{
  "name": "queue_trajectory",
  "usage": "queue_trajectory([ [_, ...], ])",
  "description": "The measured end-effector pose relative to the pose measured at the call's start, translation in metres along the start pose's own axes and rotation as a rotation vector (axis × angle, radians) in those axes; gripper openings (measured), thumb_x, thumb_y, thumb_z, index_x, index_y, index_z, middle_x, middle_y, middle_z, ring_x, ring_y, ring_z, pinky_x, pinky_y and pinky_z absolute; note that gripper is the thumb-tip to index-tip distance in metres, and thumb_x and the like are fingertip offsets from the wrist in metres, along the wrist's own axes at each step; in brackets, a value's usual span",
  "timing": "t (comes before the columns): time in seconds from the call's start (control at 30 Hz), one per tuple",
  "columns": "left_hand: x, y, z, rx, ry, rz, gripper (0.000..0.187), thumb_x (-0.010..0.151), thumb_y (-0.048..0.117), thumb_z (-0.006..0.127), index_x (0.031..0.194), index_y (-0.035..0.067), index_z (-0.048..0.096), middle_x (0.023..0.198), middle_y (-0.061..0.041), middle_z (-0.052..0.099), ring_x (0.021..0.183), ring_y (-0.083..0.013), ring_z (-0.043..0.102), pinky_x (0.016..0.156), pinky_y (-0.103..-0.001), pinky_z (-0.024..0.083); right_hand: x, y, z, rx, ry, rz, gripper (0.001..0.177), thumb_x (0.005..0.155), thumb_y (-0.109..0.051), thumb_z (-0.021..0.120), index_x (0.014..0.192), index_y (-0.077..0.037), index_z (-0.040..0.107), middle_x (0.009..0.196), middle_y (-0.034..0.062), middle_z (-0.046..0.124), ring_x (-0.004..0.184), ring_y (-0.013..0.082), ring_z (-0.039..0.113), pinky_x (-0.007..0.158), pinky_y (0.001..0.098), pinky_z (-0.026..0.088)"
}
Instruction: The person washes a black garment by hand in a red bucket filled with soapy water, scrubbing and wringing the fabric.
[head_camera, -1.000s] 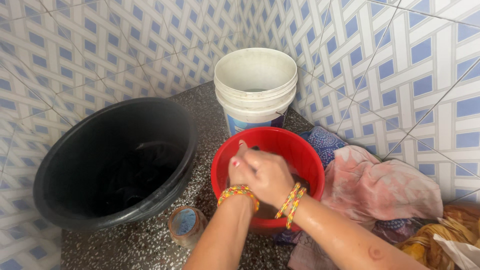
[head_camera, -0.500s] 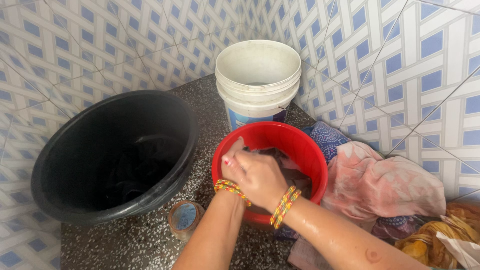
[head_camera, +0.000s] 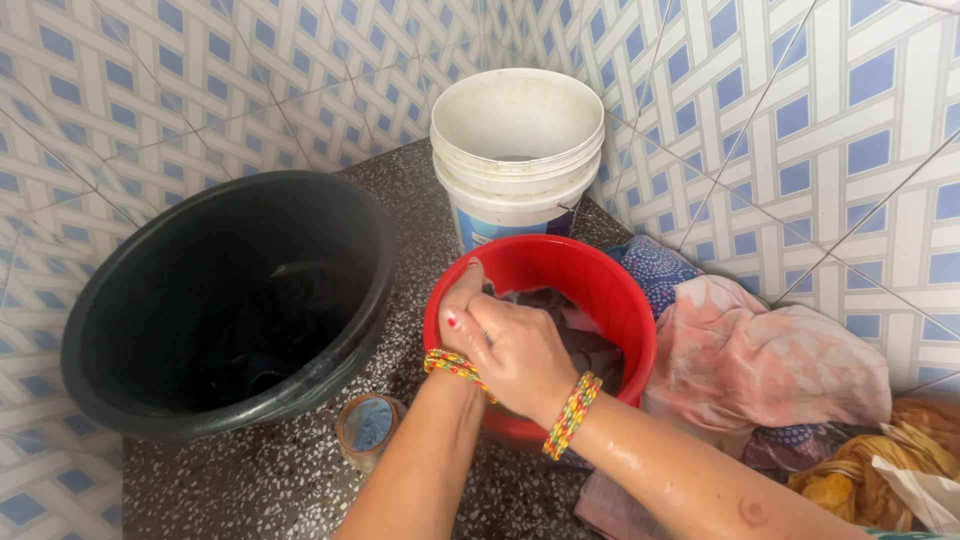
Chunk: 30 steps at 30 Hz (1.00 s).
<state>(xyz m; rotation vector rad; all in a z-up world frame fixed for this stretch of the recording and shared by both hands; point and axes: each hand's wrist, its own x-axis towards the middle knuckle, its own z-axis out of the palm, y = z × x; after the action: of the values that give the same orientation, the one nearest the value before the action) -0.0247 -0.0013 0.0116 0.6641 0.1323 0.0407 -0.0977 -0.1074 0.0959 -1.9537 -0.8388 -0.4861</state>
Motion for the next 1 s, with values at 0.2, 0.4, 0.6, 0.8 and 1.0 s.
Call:
queue_trajectory([
  [0.2,-0.049,-0.010,0.075,0.262,0.184,-0.047,0.041,0.101,0.035,0.054,0.096,-0.002,0.071,0.089,-0.008,0.072,0.080,-0.0164,0.063,0.073,-0.033,0.051,0.026,0.065,-0.038,-0.172,0.261,0.158,0.042,0.108,-0.032,0.053,0.080,-0.001,0.059,0.076,0.0232,0.062,0.074,0.0454,0.061,0.063,0.0496,0.047],
  [0.4,-0.036,-0.001,0.051,0.217,0.181,-0.035,0.037,0.102,0.034,0.053,0.095,0.002,0.071,0.090,-0.007,0.070,0.081,-0.0160,0.063,0.075,-0.032,0.052,0.012,0.032,-0.015,-0.148,0.212,0.168,0.040,0.104,-0.033,0.056,0.079,-0.001,0.059,0.075,0.0232,0.062,0.072,0.0430,0.063,0.061,0.0478,0.049],
  [0.6,-0.016,0.002,0.020,0.042,-0.091,0.033,0.041,0.111,0.037,0.054,0.079,0.011,0.057,0.069,-0.003,0.056,0.058,-0.0179,0.055,0.052,-0.037,0.047,0.002,0.006,-0.011,0.060,0.120,-0.086,0.033,0.106,-0.030,0.053,0.095,-0.001,0.064,0.083,0.0215,0.065,0.077,0.0427,0.065,0.062,0.0464,0.051],
  [0.8,-0.057,-0.010,0.082,0.223,0.110,-0.030,0.033,0.103,0.031,0.050,0.097,0.006,0.070,0.091,-0.001,0.072,0.081,-0.0110,0.065,0.076,-0.029,0.052,0.021,0.065,-0.039,-0.120,0.237,0.265,0.040,0.106,-0.033,0.054,0.081,-0.002,0.060,0.070,0.0226,0.060,0.069,0.0438,0.061,0.060,0.0483,0.046],
  [1.0,-0.025,0.006,0.039,0.337,0.143,0.032,0.044,0.106,0.036,0.049,0.081,0.003,0.063,0.071,-0.006,0.060,0.065,-0.0169,0.055,0.062,-0.037,0.048,0.001,0.013,-0.006,-0.095,0.203,0.136,0.042,0.105,-0.032,0.055,0.076,-0.001,0.055,0.072,0.0232,0.058,0.068,0.0435,0.061,0.059,0.0473,0.048],
])
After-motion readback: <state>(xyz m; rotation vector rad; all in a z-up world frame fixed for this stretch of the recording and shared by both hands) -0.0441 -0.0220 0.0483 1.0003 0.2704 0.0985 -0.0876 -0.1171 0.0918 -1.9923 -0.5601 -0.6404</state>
